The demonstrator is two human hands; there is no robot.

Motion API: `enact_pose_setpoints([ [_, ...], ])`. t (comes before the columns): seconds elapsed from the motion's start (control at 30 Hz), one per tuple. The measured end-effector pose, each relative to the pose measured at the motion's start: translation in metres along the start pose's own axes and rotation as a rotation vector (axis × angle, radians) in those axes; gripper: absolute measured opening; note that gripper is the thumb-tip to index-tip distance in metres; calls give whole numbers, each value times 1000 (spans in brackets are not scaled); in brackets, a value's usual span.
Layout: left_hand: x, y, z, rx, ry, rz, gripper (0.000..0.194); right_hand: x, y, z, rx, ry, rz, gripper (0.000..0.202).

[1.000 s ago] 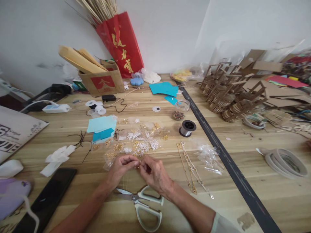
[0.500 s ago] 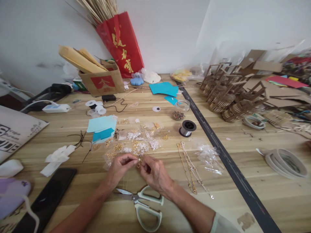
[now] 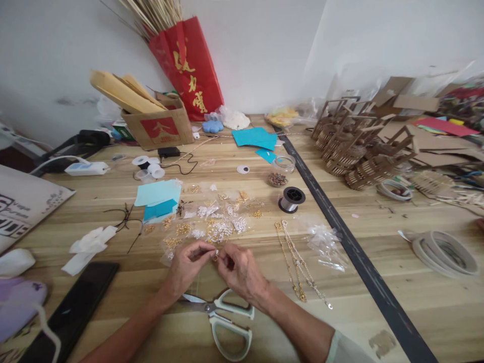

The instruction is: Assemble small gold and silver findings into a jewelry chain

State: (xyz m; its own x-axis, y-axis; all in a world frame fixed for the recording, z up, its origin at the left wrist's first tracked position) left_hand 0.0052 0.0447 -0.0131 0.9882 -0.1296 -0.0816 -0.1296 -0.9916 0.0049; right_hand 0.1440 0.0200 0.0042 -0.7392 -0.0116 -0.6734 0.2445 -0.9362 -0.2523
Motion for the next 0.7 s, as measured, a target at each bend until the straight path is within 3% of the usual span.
enact_pose_setpoints([
  [0.7, 2, 1, -2, 55, -28, 20, 6, 5, 2, -4, 62, -57, 19, 19],
])
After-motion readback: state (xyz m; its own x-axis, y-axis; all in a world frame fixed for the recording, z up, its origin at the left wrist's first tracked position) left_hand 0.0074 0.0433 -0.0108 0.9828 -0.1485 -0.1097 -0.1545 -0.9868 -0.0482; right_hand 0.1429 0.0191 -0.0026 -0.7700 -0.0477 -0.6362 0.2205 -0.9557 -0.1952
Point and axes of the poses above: each hand's wrist, its own y-axis away from the middle knuckle, its own x-axis out of the palm, z = x × y, the point moved 6 cm from there along -y, towards the middle knuckle, and after that the axes turned 13 degrees about y, right-handed, at the moved point
